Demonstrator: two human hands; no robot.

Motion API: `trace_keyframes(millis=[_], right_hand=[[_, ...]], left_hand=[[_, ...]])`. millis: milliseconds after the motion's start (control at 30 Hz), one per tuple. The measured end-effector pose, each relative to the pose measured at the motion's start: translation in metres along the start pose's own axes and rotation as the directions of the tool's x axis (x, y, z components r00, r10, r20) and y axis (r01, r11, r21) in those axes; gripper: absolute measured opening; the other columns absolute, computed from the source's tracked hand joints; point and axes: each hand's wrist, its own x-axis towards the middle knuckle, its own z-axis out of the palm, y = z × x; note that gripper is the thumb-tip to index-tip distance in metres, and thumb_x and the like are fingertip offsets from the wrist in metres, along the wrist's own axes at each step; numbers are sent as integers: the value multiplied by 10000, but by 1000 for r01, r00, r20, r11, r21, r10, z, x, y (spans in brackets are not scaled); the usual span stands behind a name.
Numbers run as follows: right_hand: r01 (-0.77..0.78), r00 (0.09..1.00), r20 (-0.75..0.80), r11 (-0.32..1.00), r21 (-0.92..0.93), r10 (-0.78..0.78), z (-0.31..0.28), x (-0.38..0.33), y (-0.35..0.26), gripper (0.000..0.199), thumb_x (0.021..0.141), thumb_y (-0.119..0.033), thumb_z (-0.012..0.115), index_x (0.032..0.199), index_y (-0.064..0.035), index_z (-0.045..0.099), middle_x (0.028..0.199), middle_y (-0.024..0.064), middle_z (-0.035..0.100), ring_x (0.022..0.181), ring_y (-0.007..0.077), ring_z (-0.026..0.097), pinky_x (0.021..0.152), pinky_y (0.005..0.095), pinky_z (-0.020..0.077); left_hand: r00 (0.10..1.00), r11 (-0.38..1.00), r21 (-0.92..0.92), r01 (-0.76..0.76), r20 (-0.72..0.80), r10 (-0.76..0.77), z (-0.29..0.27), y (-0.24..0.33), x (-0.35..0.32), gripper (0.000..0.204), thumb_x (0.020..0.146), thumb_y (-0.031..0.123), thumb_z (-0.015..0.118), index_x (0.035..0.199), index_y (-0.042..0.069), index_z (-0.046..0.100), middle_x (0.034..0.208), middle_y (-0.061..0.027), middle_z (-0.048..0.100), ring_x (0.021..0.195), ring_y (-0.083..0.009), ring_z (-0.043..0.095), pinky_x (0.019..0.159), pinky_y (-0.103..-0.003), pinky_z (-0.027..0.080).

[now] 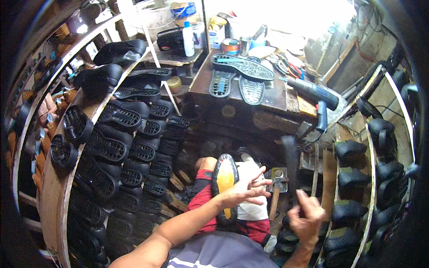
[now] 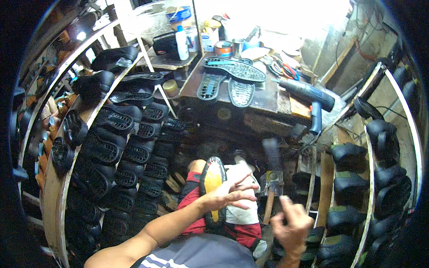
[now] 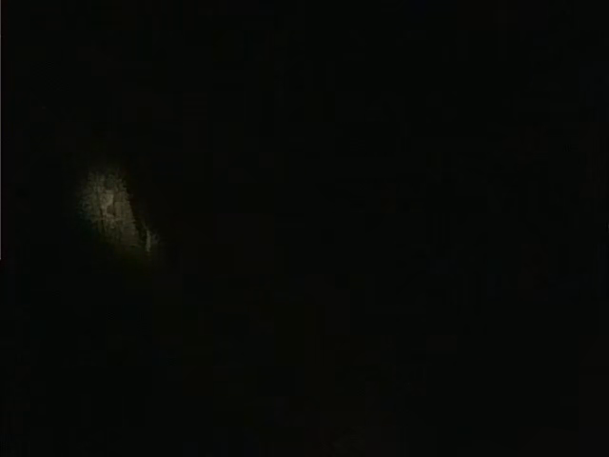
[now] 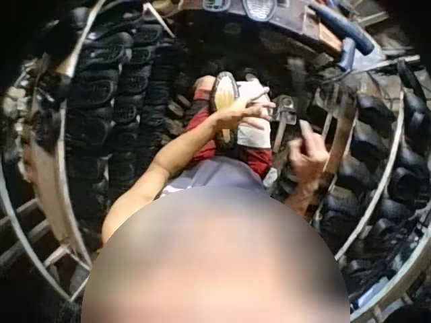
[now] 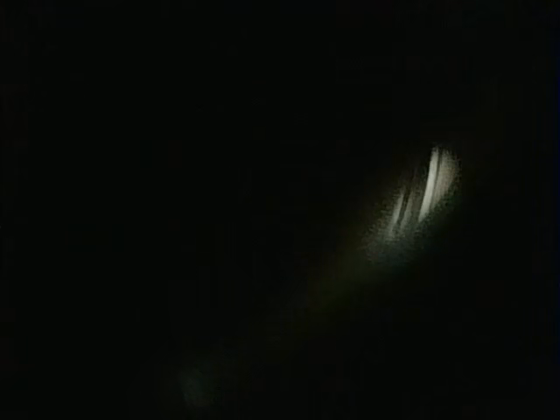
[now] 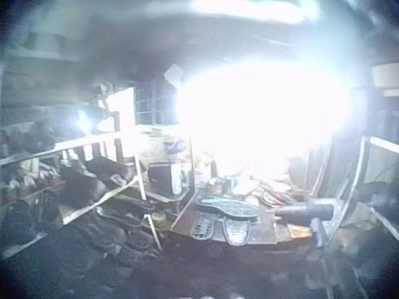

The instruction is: The person picks slipper uppers and soles from shelves, aligns and presses them together by hand, and uses a heat gun to warm the soles before assembly. The person handles several pairs one at a time and places finished units on the workbench.

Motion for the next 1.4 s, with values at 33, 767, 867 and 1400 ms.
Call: trace_keyframes(millis=[33,767,867,1400], right_hand=[[61,993,99,994,88,-69,15,13,-15,494,777,-1,772,1269,-34,780,829,138,681,649,267,657,614,394,561],[176,869,363,896,407,-336,178,406,32,1053,653,-426,999,1577,-108,606,1545,180,657,1439,315,609,1230,441,464],[102,854,443,923,371,-273,186,425,50,952,786,-558,949,1525,-43,642,1528,203,662,1448,316,602,1237,443,450],[114,832,548,993,-15,-87,237,515,88,1305,611,-723,984,1631,-58,514,1630,290,524,1529,403,500,1268,481,413]], left_hand=[[1000,984,-175,3,13,0,2,1,0,1112,1023,520,766,1783,283,-11,1657,-123,502,1424,-314,599,1142,-545,543],[390,746,627,-225,-643,659,-173,291,52,248,932,324,862,1059,124,790,1002,15,728,851,-106,675,650,-265,522],[361,800,533,-275,-714,600,-197,280,51,271,922,256,889,1104,83,785,913,43,661,784,-99,632,674,-240,503],[520,490,771,406,-636,570,-265,416,195,1090,826,746,832,1572,-5,570,1605,-236,568,1462,-325,549,1163,-544,451]])
